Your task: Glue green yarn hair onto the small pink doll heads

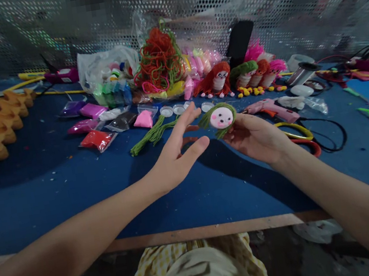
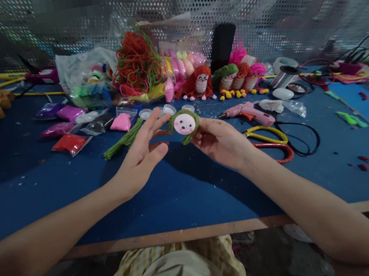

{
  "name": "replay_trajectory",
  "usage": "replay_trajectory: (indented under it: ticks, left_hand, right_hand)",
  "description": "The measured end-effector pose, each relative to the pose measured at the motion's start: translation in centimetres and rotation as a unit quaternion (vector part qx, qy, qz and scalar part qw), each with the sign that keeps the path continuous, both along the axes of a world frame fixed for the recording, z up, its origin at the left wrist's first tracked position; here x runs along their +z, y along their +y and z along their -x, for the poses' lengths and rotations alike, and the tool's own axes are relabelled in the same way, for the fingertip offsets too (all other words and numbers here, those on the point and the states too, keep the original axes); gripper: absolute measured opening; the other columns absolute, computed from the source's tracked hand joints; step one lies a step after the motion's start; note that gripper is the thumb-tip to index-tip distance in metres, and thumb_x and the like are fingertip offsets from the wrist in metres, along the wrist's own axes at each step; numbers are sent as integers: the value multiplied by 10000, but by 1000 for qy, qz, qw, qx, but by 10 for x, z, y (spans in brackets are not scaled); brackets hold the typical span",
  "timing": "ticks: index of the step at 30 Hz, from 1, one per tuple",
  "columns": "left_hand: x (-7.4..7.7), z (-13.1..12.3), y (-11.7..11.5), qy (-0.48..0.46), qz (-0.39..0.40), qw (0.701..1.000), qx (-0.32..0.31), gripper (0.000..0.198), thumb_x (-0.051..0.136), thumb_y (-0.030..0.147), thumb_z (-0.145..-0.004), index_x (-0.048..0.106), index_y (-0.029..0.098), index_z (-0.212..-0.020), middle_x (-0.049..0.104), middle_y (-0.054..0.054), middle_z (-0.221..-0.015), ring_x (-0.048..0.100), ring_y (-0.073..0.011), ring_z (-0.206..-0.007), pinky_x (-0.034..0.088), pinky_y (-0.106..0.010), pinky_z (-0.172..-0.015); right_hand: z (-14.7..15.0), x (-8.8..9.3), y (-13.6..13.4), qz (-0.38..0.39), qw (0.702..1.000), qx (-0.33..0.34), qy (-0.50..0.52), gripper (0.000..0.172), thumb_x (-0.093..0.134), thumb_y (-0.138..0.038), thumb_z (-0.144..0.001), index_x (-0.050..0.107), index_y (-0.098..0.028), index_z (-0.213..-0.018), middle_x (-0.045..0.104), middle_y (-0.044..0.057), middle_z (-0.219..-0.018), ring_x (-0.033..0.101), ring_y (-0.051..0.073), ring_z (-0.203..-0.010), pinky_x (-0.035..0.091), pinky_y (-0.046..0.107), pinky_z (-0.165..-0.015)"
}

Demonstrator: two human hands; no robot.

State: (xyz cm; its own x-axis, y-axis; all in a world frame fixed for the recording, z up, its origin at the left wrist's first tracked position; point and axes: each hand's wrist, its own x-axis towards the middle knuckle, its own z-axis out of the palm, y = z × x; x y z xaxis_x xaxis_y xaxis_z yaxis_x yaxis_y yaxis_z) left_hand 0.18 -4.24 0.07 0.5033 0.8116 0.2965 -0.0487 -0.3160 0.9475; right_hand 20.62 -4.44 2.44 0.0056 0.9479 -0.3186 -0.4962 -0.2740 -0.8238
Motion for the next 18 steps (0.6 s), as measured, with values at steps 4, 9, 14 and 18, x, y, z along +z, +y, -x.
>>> replay_trajectory:
  ticks: [4,9,14,18]
  left_hand:
    - [-1,-10,1,-75,198,977,40,731,734,320,-855,419,268,-1513,710,-63,-1184,647,-246,-1171,477,-469,-1076]
    - [4,-13,5,-101,280,951,78,734,842,252,-729,519,220,-1387,691,14,-838,679,-187,-926,503,-436,-994]
    - [4,-9,8,-67,258,961,67,581,746,158,-769,518,197,-1302,702,18,-819,677,-149,-859,512,-357,-917]
    - [5,0,10,116,81,987,71,521,692,175,-791,510,188,-1280,703,4,-839,641,-147,-759,498,-313,-747]
  right_hand:
    - [5,-3,-2,-32,999,33,-7,83,734,-131,-767,728,-179,-699,617,-18,-690,486,58,-610,464,148,-557]
    - [8,-9,-4,-64,996,64,-12,76,745,-161,-767,732,-173,-693,578,-22,-665,443,53,-587,445,153,-549]
    - [5,-9,-2,-61,997,44,-11,35,728,-157,-777,728,-159,-742,585,-11,-697,456,59,-594,446,167,-550]
    - [-6,-5,4,-84,996,-14,-16,76,709,-162,-784,667,-198,-731,545,-27,-688,467,79,-609,477,192,-575]
